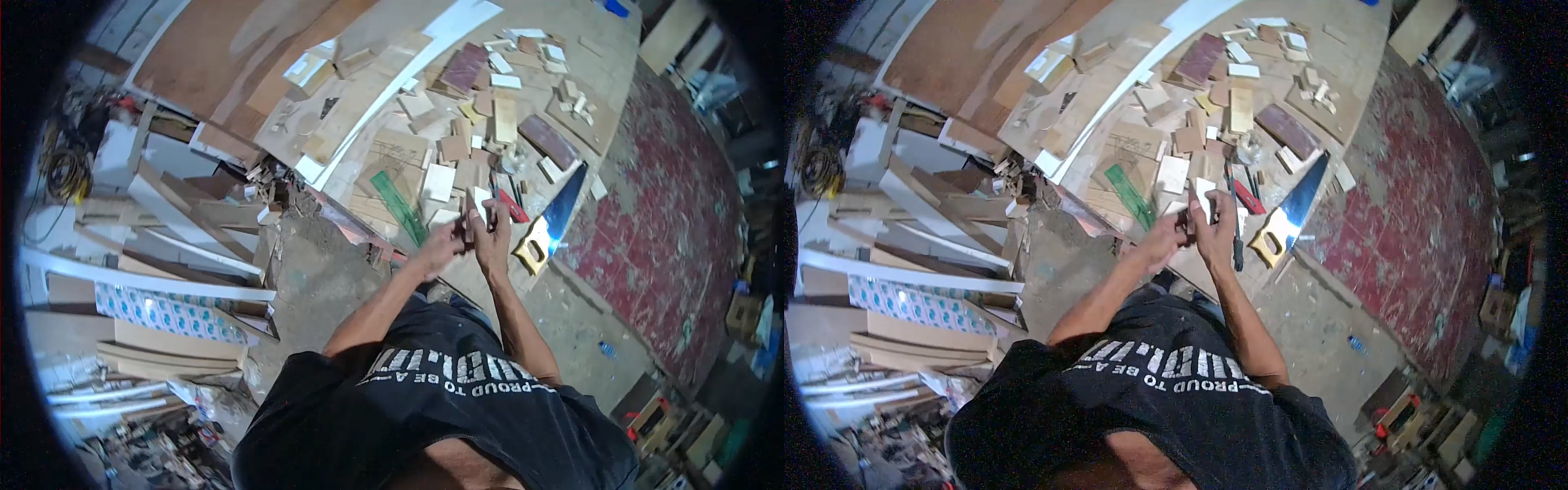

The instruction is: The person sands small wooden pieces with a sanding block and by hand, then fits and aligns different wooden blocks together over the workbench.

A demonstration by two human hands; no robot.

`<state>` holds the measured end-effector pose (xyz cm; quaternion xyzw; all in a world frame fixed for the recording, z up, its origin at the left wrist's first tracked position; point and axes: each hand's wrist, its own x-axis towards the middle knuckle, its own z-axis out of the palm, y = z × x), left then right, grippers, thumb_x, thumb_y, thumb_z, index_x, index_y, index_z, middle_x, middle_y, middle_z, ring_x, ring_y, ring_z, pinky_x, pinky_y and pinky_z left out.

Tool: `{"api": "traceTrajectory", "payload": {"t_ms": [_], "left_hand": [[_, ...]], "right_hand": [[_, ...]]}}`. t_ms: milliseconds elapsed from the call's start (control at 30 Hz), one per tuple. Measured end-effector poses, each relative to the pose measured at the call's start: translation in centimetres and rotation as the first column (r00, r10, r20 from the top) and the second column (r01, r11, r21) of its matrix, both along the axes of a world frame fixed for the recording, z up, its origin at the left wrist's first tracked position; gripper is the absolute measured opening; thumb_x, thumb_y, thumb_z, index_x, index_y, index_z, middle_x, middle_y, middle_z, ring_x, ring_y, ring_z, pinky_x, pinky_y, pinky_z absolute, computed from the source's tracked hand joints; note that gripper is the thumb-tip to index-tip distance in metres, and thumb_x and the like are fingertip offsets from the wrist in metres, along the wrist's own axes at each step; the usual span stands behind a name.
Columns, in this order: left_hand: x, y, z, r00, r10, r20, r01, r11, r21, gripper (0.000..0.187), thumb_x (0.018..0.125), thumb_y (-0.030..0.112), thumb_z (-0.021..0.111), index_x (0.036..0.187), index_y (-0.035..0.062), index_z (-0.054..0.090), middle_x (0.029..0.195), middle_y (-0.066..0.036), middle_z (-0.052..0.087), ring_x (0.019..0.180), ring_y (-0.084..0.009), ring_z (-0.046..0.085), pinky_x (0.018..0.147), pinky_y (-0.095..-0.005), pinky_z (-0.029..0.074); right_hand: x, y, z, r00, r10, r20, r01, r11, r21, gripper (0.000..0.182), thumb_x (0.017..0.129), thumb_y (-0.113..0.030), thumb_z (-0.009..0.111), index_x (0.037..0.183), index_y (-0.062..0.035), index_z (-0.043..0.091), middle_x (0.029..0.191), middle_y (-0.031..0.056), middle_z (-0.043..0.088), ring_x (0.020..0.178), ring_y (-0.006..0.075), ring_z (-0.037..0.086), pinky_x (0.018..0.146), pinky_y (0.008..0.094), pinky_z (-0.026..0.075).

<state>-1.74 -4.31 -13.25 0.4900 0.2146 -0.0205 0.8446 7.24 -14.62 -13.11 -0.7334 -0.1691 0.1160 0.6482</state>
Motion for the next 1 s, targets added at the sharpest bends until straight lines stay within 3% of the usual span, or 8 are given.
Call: {"api": "traceTrajectory", "payload": {"t_ms": [100, 333, 433, 533, 733, 833, 867, 1000], "left_hand": [[-0.9, -2.9, 1.4, 0.995, 0.083, 0.047, -0.076, 0.989, -0.128, 0.045, 0.09, 0.004, 0.061, 0.134, 0.0025, 0.049, 0.096, 0.0, 0.06, 0.084, -0.0094, 0.057, 0.071, -0.0251, 0.045], [-0.8, -0.8, 4.5, 0.956, 0.268, 0.118, -0.229, 0.936, -0.267, 0.067, 0.089, 0.004, 0.064, 0.148, 0.0071, 0.033, 0.105, 0.0, 0.06, 0.088, -0.009, 0.057, 0.074, -0.025, 0.045], [-2.0, -0.8, 4.8, 0.979, 0.133, 0.154, -0.096, 0.97, -0.225, 0.075, 0.09, 0.004, 0.063, 0.153, 0.011, 0.024, 0.109, -0.001, 0.06, 0.091, -0.0099, 0.057, 0.076, -0.0261, 0.046], [-3.0, -0.9, 4.0, 0.985, 0.022, 0.171, 0.023, 0.966, -0.257, 0.077, 0.09, 0.004, 0.063, 0.154, 0.0123, 0.021, 0.11, -0.002, 0.06, 0.092, -0.0106, 0.058, 0.076, -0.0269, 0.047], [-5.8, 5.2, 4.7, 0.977, -0.054, 0.208, 0.129, 0.921, -0.368, 0.085, 0.086, -0.001, 0.063, 0.155, 0.0145, 0.015, 0.13, -0.007, 0.051, 0.109, -0.0152, 0.057, 0.091, -0.0294, 0.048], [-7.2, 6.4, 4.7, 0.962, -0.124, 0.243, 0.203, 0.922, -0.33, 0.082, 0.087, -0.003, 0.061, 0.154, 0.0135, 0.018, 0.13, -0.008, 0.052, 0.11, -0.0164, 0.057, 0.092, -0.0295, 0.048], [-7.9, 6.7, 4.8, 0.969, -0.102, 0.224, 0.168, 0.939, -0.299, 0.078, 0.088, -0.003, 0.059, 0.154, 0.013, 0.019, 0.129, -0.009, 0.053, 0.11, -0.0164, 0.056, 0.096, -0.031, 0.047], [-9.0, 9.9, 8.1, 0.912, -0.204, 0.355, 0.285, 0.939, -0.194, 0.098, 0.083, -0.005, 0.064, 0.156, 0.0181, 0.002, 0.144, -0.009, 0.039, 0.118, -0.02, 0.053, 0.099, -0.0341, 0.047]], "right_hand": [[3.9, 2.7, 0.2, 0.991, -0.023, 0.128, 0.027, 0.999, -0.029, 0.029, 0.086, -0.02, 0.068, 0.101, 0.002, 0.057, 0.097, 0.0143, 0.058, 0.091, 0.0244, 0.054, 0.082, 0.0351, 0.042], [-0.7, -0.7, 4.5, 0.989, 0.113, 0.094, -0.117, 0.992, 0.038, 0.02, 0.088, -0.016, 0.065, 0.099, -0.0007, 0.058, 0.08, 0.0005, 0.048, 0.072, 0.0116, 0.042, 0.064, 0.0271, 0.035], [0.0, -0.2, 4.1, 0.974, 0.079, 0.215, -0.088, 0.996, 0.034, 0.02, 0.088, -0.014, 0.065, 0.1, -0.001, 0.058, 0.08, -0.0001, 0.048, 0.072, 0.0109, 0.042, 0.064, 0.027, 0.035], [4.4, 3.0, 5.7, 0.993, 0.051, 0.11, -0.055, 0.998, 0.037, 0.02, 0.09, -0.017, 0.062, 0.099, 0.0009, 0.058, 0.078, 0.0028, 0.05, 0.07, 0.0122, 0.043, 0.063, 0.0277, 0.037], [-7.3, 1.0, 5.7, 0.991, 0.025, 0.13, -0.018, 0.998, -0.055, 0.023, 0.09, -0.016, 0.064, 0.105, 0.0003, 0.057, 0.085, 0.0003, 0.051, 0.077, 0.0089, 0.047, 0.068, 0.0228, 0.039], [-3.7, 5.7, 6.4, 0.973, -0.067, 0.221, 0.079, 0.996, -0.043, 0.021, 0.091, -0.018, 0.064, 0.103, -0.0009, 0.058, 0.08, 0.001, 0.051, 0.072, 0.0091, 0.045, 0.063, 0.0248, 0.039], [-1.7, 7.2, 6.6, 0.965, -0.075, 0.251, 0.115, 0.982, -0.149, 0.03, 0.088, -0.026, 0.067, 0.097, 0.0012, 0.057, 0.078, 0.0092, 0.051, 0.072, 0.0206, 0.047, 0.066, 0.0338, 0.041], [-6.1, 9.2, 7.8, 0.981, -0.095, 0.171, 0.102, 0.994, -0.029, 0.033, 0.086, -0.027, 0.068, 0.101, 0.0012, 0.06, 0.079, 0.0115, 0.054, 0.076, 0.0221, 0.051, 0.068, 0.0352, 0.042]]}}
